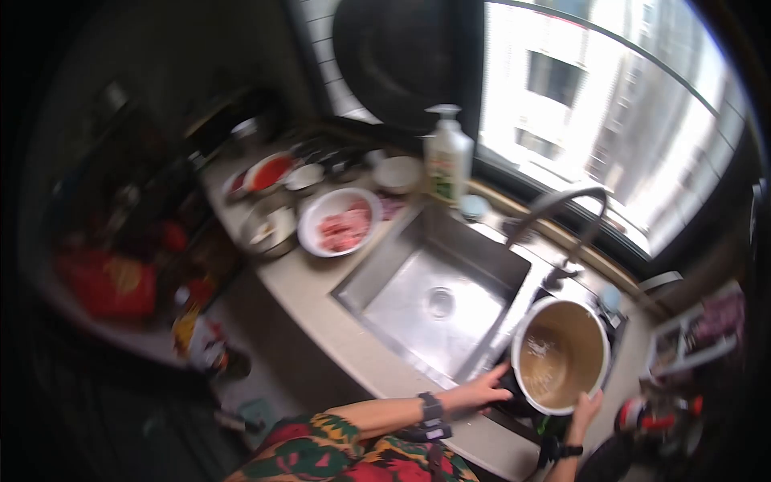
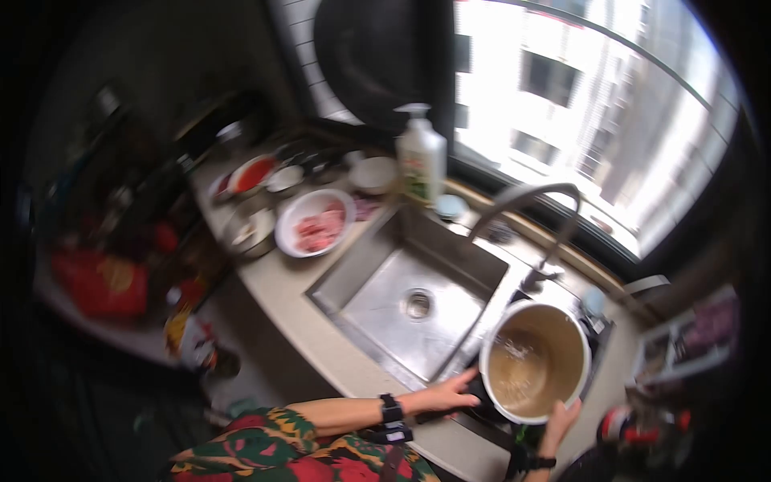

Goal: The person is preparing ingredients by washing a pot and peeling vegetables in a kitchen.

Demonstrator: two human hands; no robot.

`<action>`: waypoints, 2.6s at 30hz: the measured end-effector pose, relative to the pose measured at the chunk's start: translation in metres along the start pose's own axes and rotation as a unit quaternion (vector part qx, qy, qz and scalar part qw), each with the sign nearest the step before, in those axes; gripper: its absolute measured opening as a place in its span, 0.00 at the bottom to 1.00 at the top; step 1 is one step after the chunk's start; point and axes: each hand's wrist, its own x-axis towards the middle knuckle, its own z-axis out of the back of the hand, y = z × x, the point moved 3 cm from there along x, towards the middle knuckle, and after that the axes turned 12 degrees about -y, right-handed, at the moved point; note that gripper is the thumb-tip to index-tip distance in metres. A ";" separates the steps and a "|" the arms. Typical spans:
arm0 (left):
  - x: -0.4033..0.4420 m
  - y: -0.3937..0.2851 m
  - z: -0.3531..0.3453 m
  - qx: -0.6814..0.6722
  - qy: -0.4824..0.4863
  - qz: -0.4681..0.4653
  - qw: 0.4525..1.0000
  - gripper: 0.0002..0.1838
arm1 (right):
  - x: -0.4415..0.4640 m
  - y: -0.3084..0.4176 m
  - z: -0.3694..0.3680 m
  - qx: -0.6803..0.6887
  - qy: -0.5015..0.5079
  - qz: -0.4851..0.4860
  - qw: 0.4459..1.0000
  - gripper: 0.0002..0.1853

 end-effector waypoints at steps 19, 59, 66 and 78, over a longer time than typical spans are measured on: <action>-0.057 -0.006 0.118 0.258 -0.168 -0.061 0.949 0.28 | 0.015 -0.006 0.008 -0.062 -0.104 0.011 0.993 0.27; -0.618 -0.039 0.731 0.024 -0.768 -0.036 0.639 0.18 | -0.685 0.351 -0.673 -0.084 0.761 0.170 0.620 0.11; -0.711 -0.066 0.850 0.104 -0.837 -0.010 0.537 0.16 | -0.748 0.391 -0.741 -0.108 0.768 0.235 0.586 0.10; -0.858 -0.248 1.033 0.340 -0.930 -0.075 0.114 0.18 | -0.795 0.415 -0.927 -0.085 0.727 0.269 0.626 0.10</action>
